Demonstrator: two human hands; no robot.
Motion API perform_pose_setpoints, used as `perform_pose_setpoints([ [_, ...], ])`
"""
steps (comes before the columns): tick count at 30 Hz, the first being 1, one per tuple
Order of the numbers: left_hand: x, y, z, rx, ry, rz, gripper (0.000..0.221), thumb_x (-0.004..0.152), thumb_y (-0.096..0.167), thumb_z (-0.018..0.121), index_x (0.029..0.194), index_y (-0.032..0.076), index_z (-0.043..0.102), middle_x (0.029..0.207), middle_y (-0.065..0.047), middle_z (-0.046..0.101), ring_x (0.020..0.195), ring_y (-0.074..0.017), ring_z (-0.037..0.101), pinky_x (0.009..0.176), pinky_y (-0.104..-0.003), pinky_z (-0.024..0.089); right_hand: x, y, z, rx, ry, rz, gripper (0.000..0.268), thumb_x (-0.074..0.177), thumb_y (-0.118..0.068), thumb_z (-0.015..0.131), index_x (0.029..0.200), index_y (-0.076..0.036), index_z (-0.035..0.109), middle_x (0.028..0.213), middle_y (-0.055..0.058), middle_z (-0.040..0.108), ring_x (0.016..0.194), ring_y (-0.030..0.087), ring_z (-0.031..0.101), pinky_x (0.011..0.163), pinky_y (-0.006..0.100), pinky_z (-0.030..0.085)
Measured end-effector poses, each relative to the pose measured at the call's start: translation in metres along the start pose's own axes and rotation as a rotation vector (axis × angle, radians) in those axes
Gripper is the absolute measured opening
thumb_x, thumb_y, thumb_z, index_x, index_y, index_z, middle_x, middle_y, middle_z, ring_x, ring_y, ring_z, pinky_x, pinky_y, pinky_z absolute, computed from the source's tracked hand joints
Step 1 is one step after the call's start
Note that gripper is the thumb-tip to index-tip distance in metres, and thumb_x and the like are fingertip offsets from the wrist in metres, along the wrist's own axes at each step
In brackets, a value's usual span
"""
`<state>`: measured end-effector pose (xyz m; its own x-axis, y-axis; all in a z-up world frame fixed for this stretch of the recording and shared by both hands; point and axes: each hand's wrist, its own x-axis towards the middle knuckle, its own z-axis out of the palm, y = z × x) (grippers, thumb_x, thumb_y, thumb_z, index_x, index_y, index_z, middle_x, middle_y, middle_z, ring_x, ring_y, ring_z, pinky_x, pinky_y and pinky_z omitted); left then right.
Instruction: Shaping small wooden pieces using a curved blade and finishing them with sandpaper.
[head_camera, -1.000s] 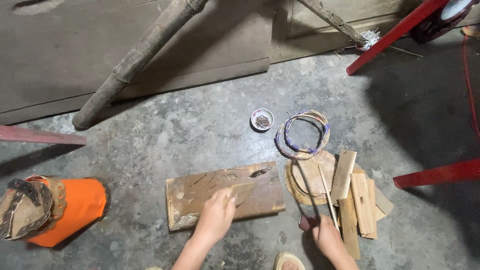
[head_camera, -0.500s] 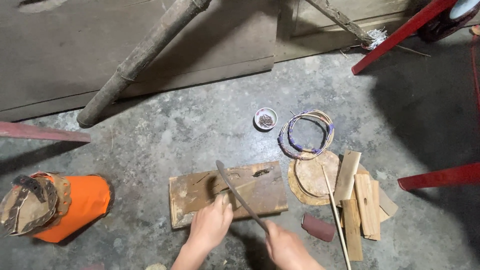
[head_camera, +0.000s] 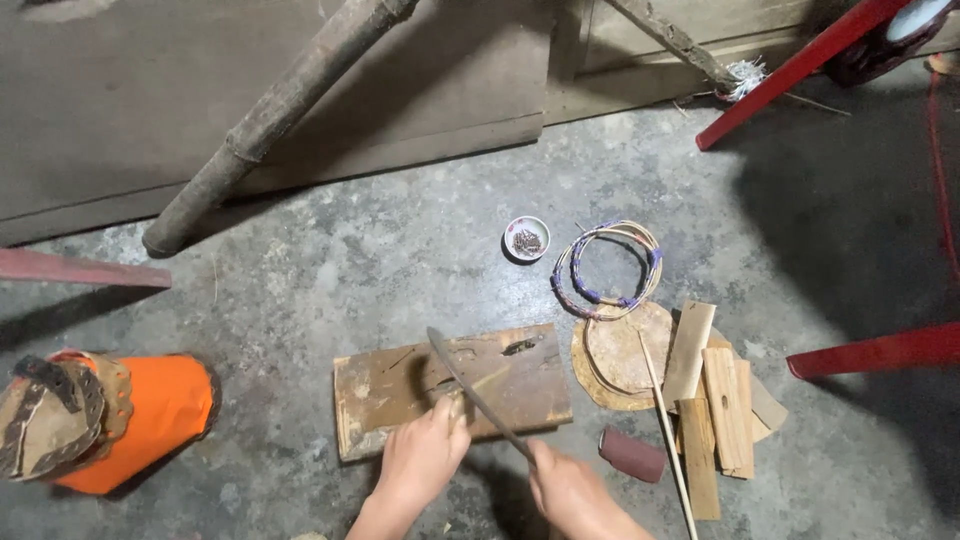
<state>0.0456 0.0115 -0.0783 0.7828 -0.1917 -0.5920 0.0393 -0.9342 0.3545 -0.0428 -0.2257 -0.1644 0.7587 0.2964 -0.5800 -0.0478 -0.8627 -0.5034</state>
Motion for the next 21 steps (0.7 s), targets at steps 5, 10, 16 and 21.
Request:
perform_pose_setpoints([
  [5, 0.002, -0.01, 0.023, 0.023, 0.129, 0.097, 0.023, 0.1, 0.028, 0.044, 0.116, 0.015, 0.055, 0.068, 0.0, 0.064, 0.051, -0.0237, 0.062, 0.048, -0.042, 0.053, 0.015, 0.007, -0.019, -0.033, -0.023, 0.061, 0.035, 0.1, -0.015, 0.045, 0.134, -0.008, 0.038, 0.079, 0.019, 0.069, 0.066, 0.038, 0.066, 0.058, 0.05, 0.05],
  [10, 0.0, -0.01, 0.018, -0.005, 0.041, 0.046, 0.027, 0.101, 0.03, 0.041, 0.121, 0.016, 0.054, 0.071, 0.001, 0.065, 0.054, -0.022, 0.062, 0.051, -0.039, 0.053, 0.013, 0.013, 0.009, 0.004, 0.027, 0.025, 0.044, 0.097, -0.024, 0.05, 0.138, -0.014, 0.038, 0.086, 0.021, 0.071, 0.072, 0.049, 0.068, 0.066, 0.059, 0.051],
  [16, 0.001, -0.015, 0.023, -0.001, 0.068, 0.042, 0.026, 0.1, 0.03, 0.042, 0.117, 0.015, 0.055, 0.07, 0.0, 0.065, 0.054, -0.0234, 0.062, 0.05, -0.04, 0.049, 0.031, 0.035, 0.009, -0.145, 0.024, 0.078, 0.049, 0.1, -0.022, 0.047, 0.142, -0.006, 0.029, 0.078, 0.019, 0.07, 0.068, 0.045, 0.067, 0.061, 0.056, 0.051],
  [21, 0.003, -0.023, 0.032, -0.005, 0.111, 0.069, 0.015, 0.101, 0.029, 0.044, 0.106, 0.018, 0.054, 0.066, 0.0, 0.061, 0.051, -0.0214, 0.059, 0.047, -0.04, 0.051, 0.017, 0.012, 0.005, 0.004, -0.009, 0.02, 0.029, 0.108, -0.025, 0.04, 0.131, -0.007, 0.039, 0.073, 0.014, 0.066, 0.06, 0.034, 0.065, 0.053, 0.049, 0.054],
])
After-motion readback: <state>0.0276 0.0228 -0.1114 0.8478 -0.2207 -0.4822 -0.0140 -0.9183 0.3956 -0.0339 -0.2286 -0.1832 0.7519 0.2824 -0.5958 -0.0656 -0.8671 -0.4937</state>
